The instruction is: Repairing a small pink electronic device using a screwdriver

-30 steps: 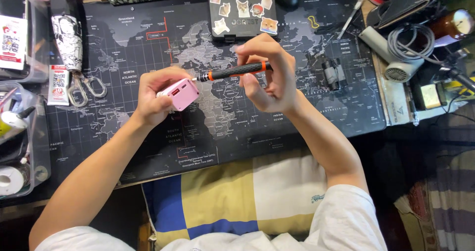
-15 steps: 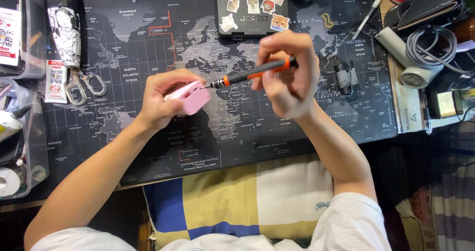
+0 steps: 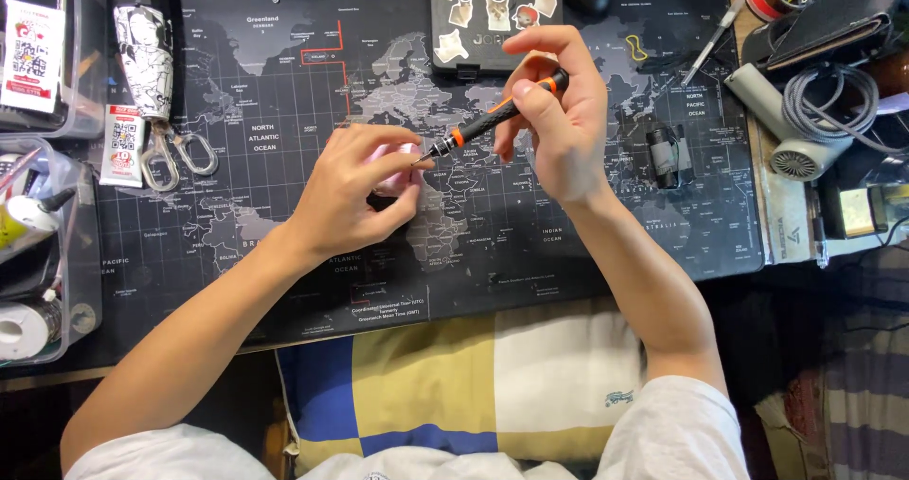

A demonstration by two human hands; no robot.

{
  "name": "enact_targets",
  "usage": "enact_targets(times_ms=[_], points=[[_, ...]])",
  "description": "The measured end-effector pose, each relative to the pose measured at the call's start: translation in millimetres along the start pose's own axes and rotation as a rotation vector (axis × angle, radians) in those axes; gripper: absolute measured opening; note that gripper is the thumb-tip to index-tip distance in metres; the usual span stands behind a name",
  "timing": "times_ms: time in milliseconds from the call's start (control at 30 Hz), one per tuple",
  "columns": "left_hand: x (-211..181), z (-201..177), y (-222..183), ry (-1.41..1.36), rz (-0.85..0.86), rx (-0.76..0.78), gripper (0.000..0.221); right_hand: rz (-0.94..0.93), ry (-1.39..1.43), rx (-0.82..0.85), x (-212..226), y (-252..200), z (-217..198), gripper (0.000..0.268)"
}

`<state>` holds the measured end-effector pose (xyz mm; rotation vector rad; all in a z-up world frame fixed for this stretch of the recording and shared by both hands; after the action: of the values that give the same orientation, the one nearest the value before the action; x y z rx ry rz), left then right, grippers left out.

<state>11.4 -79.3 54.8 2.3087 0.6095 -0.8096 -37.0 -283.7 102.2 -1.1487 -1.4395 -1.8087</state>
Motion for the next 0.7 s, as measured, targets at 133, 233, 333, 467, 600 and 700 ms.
enact_targets(times_ms=[133, 233, 333, 467, 600, 700], points=[[7.1, 1.1, -1.5, -0.079, -0.032, 0.017, 0.032, -0.006, -0.027, 0.01, 0.4, -0.2, 2.1, 0.024], [-2.6, -17.7, 1.7, -0.199, -0.041, -0.074, 0.022, -0.072, -0.108, 0.027, 9.6, -0.6, 5.5, 0.024], [-5.9, -27.6, -1.2, -0.257, -0.035, -0.143, 0.02, -0.085, -0.098, 0.017, 8.4, -5.0, 4.5, 0.025], [-5.5, -27.3, -6.9, -0.288, -0.019, -0.189, 0.014, -0.117, -0.149, 0.033, 14.4, -6.4, 8.2, 0.026], [-6.7, -29.9, -7.8, -0.315, -0.001, -0.21, 0.01, -0.131, -0.166, 0.028, 15.8, -8.7, 8.5, 0.026], [-7.3, -30.7, -8.2, -0.318, 0.003, -0.218, 0.01, -0.123, -0.177, 0.035, 15.0, -9.7, 8.4, 0.026]])
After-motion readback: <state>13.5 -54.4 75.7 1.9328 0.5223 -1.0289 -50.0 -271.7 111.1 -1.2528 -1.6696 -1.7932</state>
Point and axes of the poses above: each hand's wrist, its own y-axis towards the middle knuckle, its own z-axis out of the palm, x = y × z, the point moved 9 cm from there along y, towards the middle knuckle, and after that the axes turned 13 degrees about -z, right-handed, at the moved point
